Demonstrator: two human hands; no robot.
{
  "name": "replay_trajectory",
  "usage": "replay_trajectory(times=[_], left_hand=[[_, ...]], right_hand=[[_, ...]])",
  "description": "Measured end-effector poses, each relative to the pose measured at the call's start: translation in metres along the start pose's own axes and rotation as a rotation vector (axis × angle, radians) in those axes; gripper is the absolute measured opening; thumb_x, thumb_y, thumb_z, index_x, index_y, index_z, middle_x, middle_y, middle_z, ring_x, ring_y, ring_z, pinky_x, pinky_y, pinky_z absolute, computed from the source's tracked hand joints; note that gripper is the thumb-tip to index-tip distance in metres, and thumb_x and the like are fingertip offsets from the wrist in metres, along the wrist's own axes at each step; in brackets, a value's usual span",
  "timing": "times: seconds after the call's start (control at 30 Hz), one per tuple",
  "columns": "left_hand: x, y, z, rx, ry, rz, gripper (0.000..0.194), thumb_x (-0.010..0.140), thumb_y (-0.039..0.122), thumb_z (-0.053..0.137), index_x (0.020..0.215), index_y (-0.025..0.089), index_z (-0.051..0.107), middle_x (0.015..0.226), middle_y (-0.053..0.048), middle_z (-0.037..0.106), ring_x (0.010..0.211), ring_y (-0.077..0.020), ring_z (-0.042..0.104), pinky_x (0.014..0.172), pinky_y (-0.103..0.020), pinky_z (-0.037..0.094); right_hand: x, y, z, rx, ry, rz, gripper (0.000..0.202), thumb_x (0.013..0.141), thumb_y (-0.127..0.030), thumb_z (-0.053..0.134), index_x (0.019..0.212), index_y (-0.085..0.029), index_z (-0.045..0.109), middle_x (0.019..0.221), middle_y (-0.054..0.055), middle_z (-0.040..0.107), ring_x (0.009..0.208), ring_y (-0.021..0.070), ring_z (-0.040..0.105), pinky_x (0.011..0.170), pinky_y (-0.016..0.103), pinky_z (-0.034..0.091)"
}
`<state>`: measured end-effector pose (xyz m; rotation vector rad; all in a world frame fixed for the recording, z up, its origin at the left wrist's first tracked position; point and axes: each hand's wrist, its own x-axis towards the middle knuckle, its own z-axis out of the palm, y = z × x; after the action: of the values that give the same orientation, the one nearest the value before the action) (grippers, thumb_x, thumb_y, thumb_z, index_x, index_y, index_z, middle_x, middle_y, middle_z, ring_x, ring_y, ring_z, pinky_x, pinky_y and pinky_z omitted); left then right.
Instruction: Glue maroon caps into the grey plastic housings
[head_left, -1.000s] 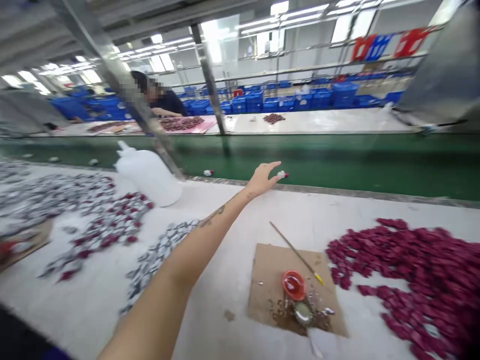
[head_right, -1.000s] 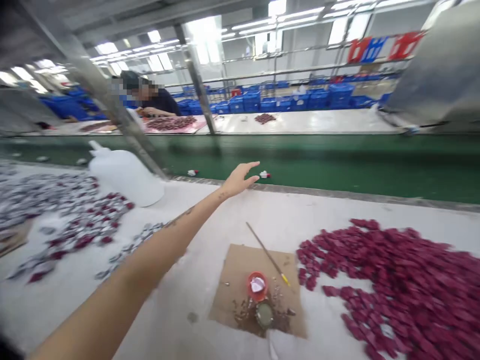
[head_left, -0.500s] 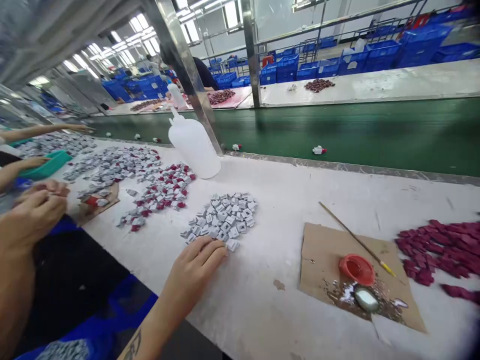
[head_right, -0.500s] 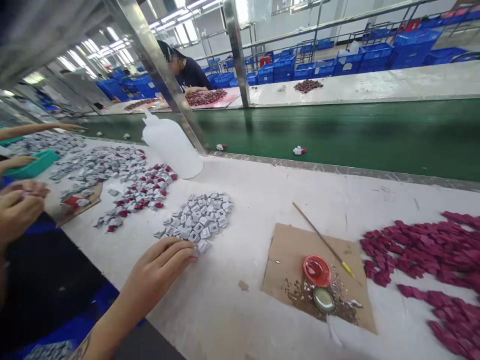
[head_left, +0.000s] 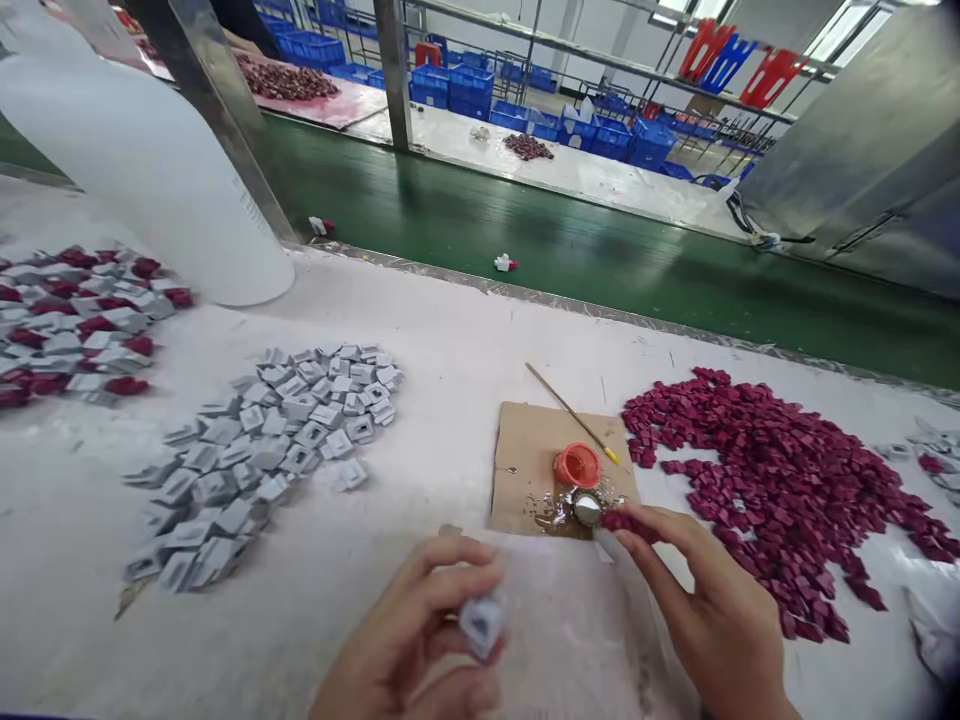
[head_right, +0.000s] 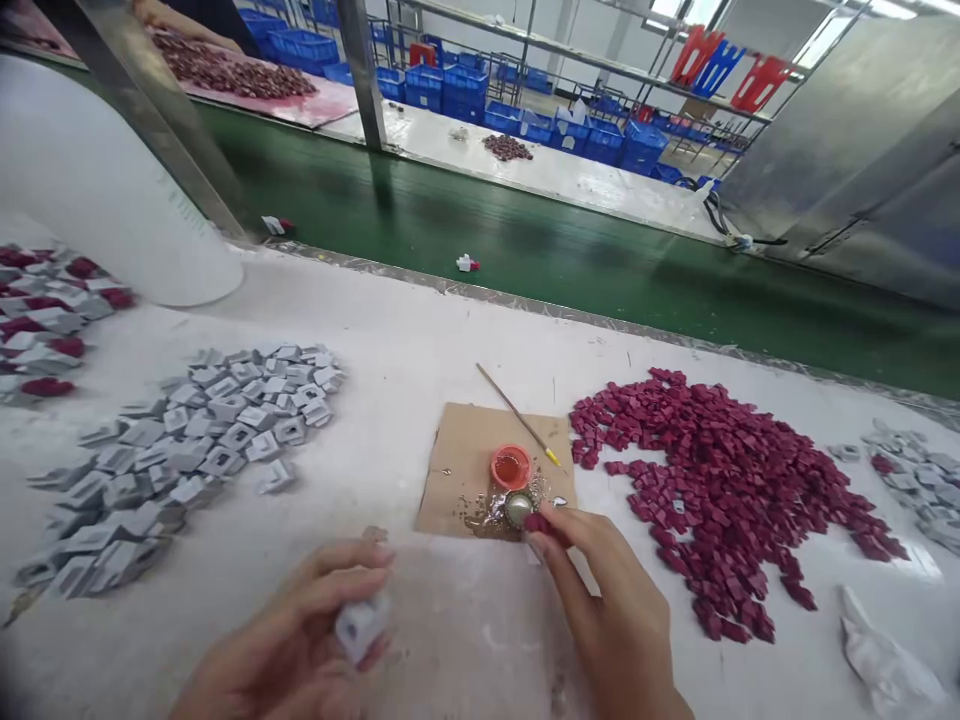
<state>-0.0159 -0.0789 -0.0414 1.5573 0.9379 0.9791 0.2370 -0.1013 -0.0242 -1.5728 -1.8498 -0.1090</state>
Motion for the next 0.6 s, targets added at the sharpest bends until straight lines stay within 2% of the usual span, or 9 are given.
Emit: replay_trajectory(times=[0.13,0.23,0.33,0.6], left_hand=[[0.003,-0.006,0.022,0.156,-0.151,0.155,0.026,0.094,0.032,0.058,0.119,0.03,0.058,0.106,-0.003,0.068,0.084,-0.0107,0.072,0.071,-0.011,0.059],[0.003,-0.011,0.034,0.325,-0.1,0.255,0.022,0.095,0.031,0.057,0.115,0.023,0.056,0.102,-0.003,0.069,0.087,-0.0094,0.071,0.08,-0.01,0.055],[0.003,-0.013,0.043,0.409,-0.036,0.305,0.019,0.098,0.034,0.05,0.105,0.019,0.06,0.095,-0.004,0.071,0.086,-0.0101,0.072,0.082,-0.011,0.055],[-0.003,-0.018,0.048,0.482,-0.056,0.294,0.021,0.098,0.027,0.05,0.111,0.016,0.062,0.099,-0.007,0.072,0.091,-0.0152,0.071,0.08,-0.019,0.059]], right_hand=[[0.004,0.006,0.007,-0.02,-0.065,-0.087,0.011,0.091,-0.013,0.059,0.1,-0.016,0.065,0.094,0.006,0.071,0.09,0.0115,0.066,0.088,0.02,0.052],[0.006,0.007,0.008,-0.017,-0.114,-0.13,0.013,0.091,-0.011,0.058,0.101,-0.013,0.066,0.095,0.008,0.07,0.091,0.0123,0.065,0.088,0.022,0.052],[0.008,0.006,0.01,-0.017,-0.128,-0.148,0.013,0.09,-0.009,0.057,0.1,-0.012,0.066,0.094,0.008,0.07,0.09,0.0134,0.065,0.086,0.023,0.053],[0.007,0.004,0.007,0.027,-0.077,-0.087,0.021,0.085,-0.006,0.063,0.102,-0.017,0.065,0.095,0.005,0.071,0.089,0.0136,0.067,0.085,0.024,0.055]])
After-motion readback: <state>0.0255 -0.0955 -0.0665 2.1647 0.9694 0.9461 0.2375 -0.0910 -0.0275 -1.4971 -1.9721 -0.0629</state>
